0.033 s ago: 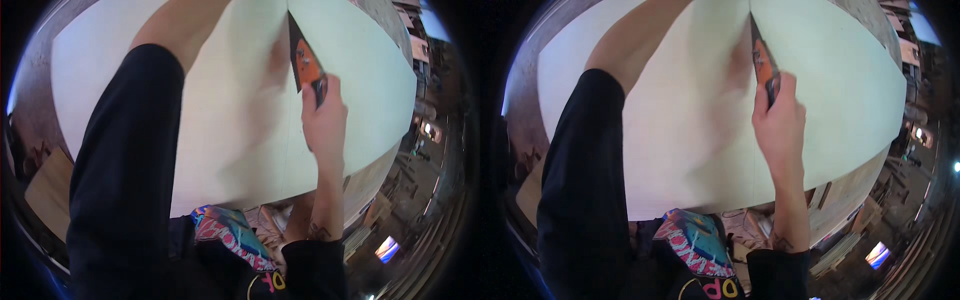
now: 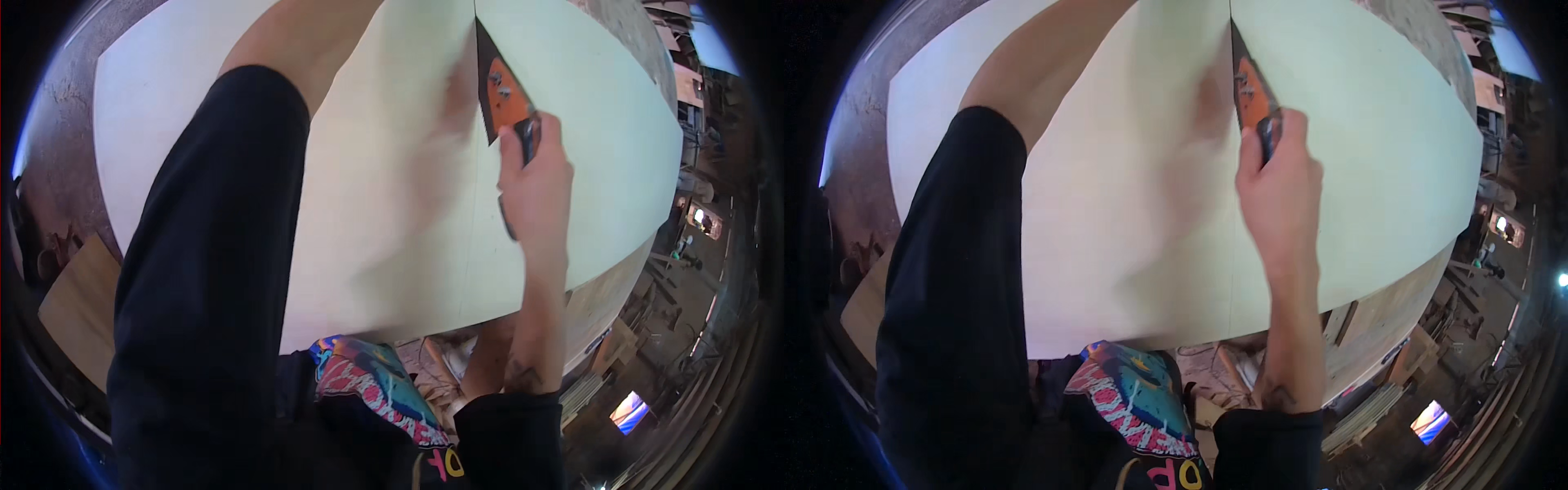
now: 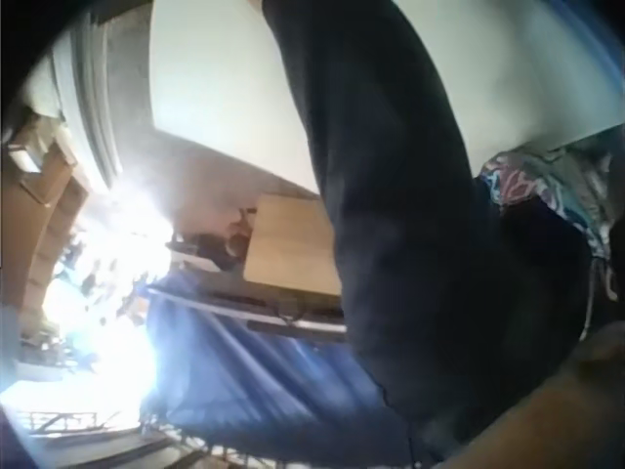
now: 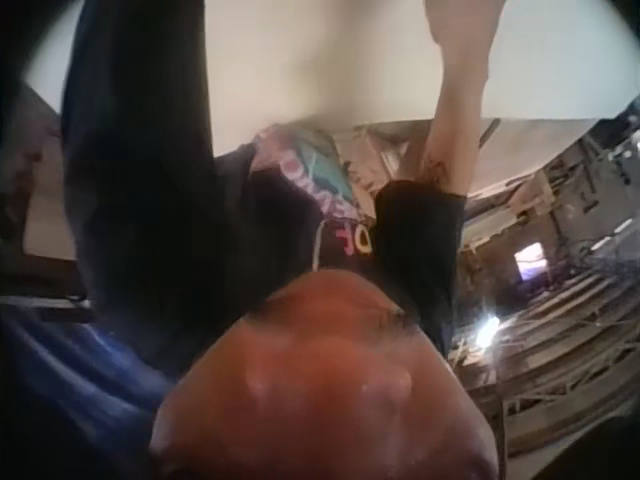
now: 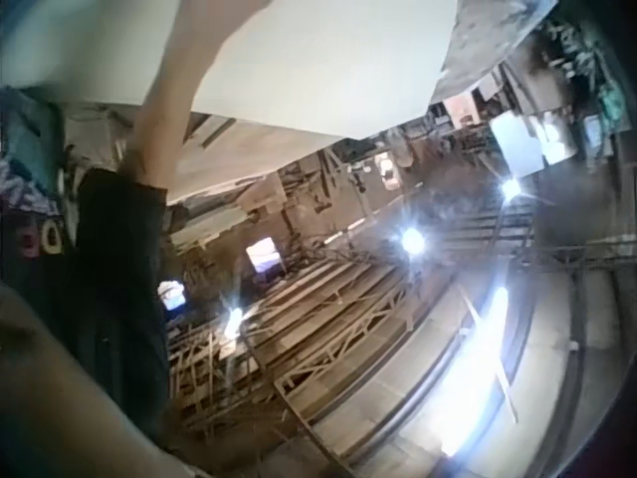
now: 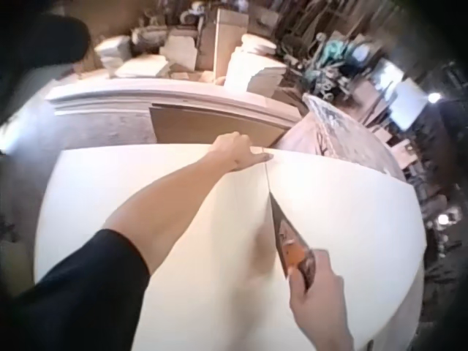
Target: Sawing a piece of wood or bamboo sheet with a hand saw.
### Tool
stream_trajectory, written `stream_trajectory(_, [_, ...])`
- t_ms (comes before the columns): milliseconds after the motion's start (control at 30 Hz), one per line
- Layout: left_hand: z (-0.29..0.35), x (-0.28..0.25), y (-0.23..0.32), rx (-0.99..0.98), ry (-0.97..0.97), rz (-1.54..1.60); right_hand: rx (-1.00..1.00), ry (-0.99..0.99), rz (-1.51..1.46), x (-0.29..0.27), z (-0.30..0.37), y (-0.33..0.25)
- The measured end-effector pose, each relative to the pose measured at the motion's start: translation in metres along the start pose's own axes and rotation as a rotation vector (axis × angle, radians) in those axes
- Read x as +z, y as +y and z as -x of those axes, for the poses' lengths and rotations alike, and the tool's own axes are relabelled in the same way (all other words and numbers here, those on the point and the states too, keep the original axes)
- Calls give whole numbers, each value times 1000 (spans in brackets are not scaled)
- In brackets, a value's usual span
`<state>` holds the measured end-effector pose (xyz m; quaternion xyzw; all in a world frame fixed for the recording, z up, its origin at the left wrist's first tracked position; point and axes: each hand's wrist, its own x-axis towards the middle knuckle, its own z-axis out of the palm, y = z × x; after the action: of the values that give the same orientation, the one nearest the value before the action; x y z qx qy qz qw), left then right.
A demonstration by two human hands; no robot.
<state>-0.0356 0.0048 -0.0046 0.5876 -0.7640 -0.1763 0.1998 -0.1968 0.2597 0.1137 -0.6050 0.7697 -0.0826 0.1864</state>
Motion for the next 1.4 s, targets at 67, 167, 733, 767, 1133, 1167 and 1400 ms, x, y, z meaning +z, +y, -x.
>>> stream_trajectory(67, [0, -5, -9, -41, 31, 30, -2, -5, -44, 3, 21, 7])
stream_trajectory(167, [4, -11, -12, -26, 6, -56, -106, 103, 37, 5, 91, 22])
stream_trajectory(733, [-1, -12, -19, -25, 30, -21, 29, -6, -46, -23, 107, 24])
stream_trajectory(767, [2, -6, -17, -27, 27, -9, 114, -33, -80, -37, 131, 30])
stream_trajectory(1133, [-11, 48, -44, -4, 116, -3, 224, -93, 24, -48, 146, -4])
stream_trajectory(1167, [-13, 47, -44, 18, 115, -22, 179, -77, 61, -49, 146, -6])
stream_trajectory(1400, [-14, 47, -44, 10, 133, -47, -42, -77, 53, -6, 46, -9])
